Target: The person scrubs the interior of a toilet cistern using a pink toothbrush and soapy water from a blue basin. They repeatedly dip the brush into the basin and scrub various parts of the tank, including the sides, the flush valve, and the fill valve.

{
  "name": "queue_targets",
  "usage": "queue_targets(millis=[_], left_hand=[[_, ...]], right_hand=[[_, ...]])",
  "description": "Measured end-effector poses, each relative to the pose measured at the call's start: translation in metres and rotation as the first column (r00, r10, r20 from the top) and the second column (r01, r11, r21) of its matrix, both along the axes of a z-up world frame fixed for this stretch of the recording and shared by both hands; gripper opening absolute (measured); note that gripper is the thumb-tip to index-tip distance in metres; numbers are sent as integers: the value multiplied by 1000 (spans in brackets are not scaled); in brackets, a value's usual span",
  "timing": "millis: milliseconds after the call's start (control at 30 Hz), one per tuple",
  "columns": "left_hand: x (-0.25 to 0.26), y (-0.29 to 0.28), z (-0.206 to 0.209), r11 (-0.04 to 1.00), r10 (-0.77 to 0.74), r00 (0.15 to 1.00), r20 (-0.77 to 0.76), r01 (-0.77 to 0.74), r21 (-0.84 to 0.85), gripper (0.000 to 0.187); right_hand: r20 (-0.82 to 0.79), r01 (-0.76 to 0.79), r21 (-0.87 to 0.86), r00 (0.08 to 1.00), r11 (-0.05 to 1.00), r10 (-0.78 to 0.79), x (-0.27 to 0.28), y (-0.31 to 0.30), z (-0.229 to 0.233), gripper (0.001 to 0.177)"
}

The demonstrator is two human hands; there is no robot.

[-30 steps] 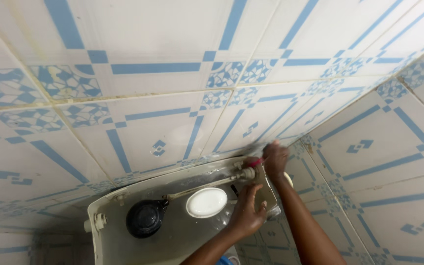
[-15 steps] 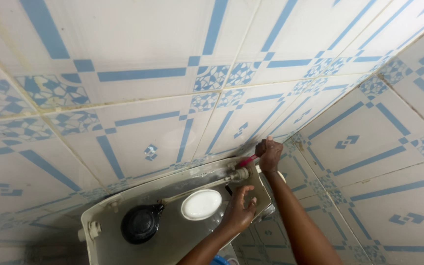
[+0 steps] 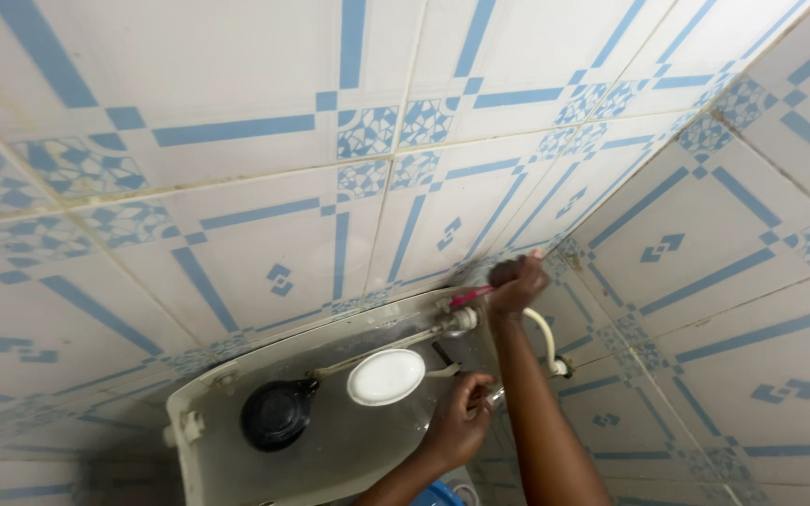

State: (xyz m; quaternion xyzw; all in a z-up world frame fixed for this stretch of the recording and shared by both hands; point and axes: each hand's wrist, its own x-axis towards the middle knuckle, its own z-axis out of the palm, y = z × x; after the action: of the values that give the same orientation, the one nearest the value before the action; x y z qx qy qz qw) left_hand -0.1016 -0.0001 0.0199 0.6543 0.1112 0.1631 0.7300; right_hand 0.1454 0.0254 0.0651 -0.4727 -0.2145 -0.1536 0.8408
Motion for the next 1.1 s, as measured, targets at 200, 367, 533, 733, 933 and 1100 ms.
queue_targets(millis=[200, 367, 533, 733, 933, 1100], left_hand=[[-60, 6, 44, 823, 349, 878, 327, -454, 341, 41], [-84, 16, 59, 668, 218, 916, 336, -391, 633, 27], [-114, 22, 40, 697, 120, 993, -1, -84, 712, 10], [-159, 39, 9, 726, 64, 992, -108, 28, 687, 23], [-189, 71, -22, 719, -56, 978, -200, 179, 672, 30], [-216, 90, -16, 825, -178, 972, -151, 231, 515, 35]], right_hand=[[-16, -215, 146, 975, 966, 220, -117, -73, 28, 56], [-185, -257, 189, 938, 948, 292, -236, -70, 9, 55], [102, -146, -620, 959, 771, 263, -277, -103, 25, 31], [148, 126, -989, 746, 81, 649, -298, -128, 66, 22], [219, -127, -933, 544, 337, 810, -341, -111, 59, 19], [-36, -733, -618, 387, 284, 921, -378, -84, 42, 44]])
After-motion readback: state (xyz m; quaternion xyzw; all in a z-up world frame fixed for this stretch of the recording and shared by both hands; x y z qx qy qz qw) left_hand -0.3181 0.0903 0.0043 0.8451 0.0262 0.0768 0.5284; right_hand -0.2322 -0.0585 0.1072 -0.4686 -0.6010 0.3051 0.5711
